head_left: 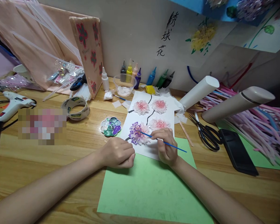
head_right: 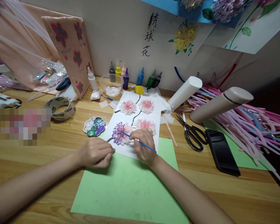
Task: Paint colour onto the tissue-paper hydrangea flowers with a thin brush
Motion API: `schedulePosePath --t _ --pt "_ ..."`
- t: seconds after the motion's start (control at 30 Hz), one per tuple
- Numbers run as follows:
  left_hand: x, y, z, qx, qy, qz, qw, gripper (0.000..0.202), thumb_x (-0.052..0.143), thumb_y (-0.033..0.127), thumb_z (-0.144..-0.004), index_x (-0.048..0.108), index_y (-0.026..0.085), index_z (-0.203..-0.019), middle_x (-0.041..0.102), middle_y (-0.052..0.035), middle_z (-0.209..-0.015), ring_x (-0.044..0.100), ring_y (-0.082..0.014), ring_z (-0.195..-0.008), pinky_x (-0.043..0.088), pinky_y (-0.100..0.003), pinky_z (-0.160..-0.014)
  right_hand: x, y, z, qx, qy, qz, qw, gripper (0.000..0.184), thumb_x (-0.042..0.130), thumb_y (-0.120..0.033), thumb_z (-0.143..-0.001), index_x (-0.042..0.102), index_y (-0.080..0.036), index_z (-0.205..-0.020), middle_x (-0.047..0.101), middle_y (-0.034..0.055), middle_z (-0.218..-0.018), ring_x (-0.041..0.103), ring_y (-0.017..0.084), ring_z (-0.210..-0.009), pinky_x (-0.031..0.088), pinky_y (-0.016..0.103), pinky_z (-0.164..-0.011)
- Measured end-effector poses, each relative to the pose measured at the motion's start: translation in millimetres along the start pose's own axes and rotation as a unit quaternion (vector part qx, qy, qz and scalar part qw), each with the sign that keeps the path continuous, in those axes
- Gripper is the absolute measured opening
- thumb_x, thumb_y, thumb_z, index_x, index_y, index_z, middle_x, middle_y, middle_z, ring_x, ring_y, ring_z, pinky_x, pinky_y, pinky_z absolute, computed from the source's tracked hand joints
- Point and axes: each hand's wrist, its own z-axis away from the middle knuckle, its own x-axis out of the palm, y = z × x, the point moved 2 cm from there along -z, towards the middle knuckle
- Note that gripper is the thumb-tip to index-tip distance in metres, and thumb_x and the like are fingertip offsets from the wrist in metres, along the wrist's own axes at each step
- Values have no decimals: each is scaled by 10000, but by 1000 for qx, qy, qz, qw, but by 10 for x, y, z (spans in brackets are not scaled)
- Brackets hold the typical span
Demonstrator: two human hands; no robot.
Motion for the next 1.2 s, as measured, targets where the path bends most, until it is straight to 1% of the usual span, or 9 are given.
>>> schedulePosePath --t 0.2,0.3,0.4,0.57,0.73,0.93,1.0,1.07,1.2 --pt "0 1 -1 2 3 2 1000 265 395 134 -835 546 183 -624 578 16 -521 472 -118 -420 327 -257 -418 -15 6 21 1 47 -46 998 206 369 -224 -959 569 -251 -920 663 23 -810 591 201 -734 388 377 -703" --pt "3 4 1 3 6 3 1000 259 398 134 -834 554 181 -633 576 17 -520 470 -120 -421 327 -257 -420 -2 -4 19 -17 19 -50 998 195 374 -229 -959 568 -253 -954 672 25 -829 600 201 -743 397 379 -704" --pt "7 8 3 5 9 0 1000 251 396 136 -832 555 183 -644 564 18 -512 466 -120 -422 324 -256 -420 14 -7 7 -10 1 -44 999 193 377 -231 -962 569 -249 -966 670 27 -829 606 204 -755 406 377 -710" --pt "11 8 7 12 8 -10 1000 245 389 139 -830 544 187 -646 531 22 -492 453 -126 -415 314 -267 -408 14 12 13 -5 34 -60 998 203 375 -216 -961 575 -243 -984 665 35 -852 607 209 -779 414 377 -725" --pt "18 9 15 13 9 -11 1000 234 402 144 -822 542 187 -639 539 26 -498 453 -123 -416 313 -259 -412 33 20 24 -17 7 -53 998 193 389 -203 -955 579 -234 -963 664 29 -839 604 200 -772 410 363 -724" --pt "18 17 12 16 18 -18 1000 264 398 134 -809 489 191 -568 495 30 -476 432 -120 -414 306 -264 -412 -37 -67 -104 1 38 -83 996 216 389 -196 -969 598 -230 -928 647 27 -810 576 190 -769 409 358 -728" --pt "18 21 11 18 22 -18 999 269 401 137 -810 474 191 -557 491 31 -477 431 -116 -417 306 -261 -414 -17 -140 -235 28 13 -97 995 246 376 -202 -982 604 -231 -894 642 23 -778 570 186 -768 415 352 -729" --pt "19 23 13 19 32 -19 999 268 408 141 -807 473 189 -552 493 33 -478 436 -113 -418 302 -260 -415 59 -218 -382 55 -32 -105 992 253 381 -203 -988 607 -229 -877 649 20 -780 578 179 -775 427 339 -726" --pt "27 27 20 25 54 -25 998 272 425 148 -808 479 187 -545 508 34 -484 451 -112 -424 294 -260 -418 312 -334 -587 18 -107 -109 988 213 405 -217 -987 600 -215 -901 668 24 -807 593 165 -756 444 310 -695"
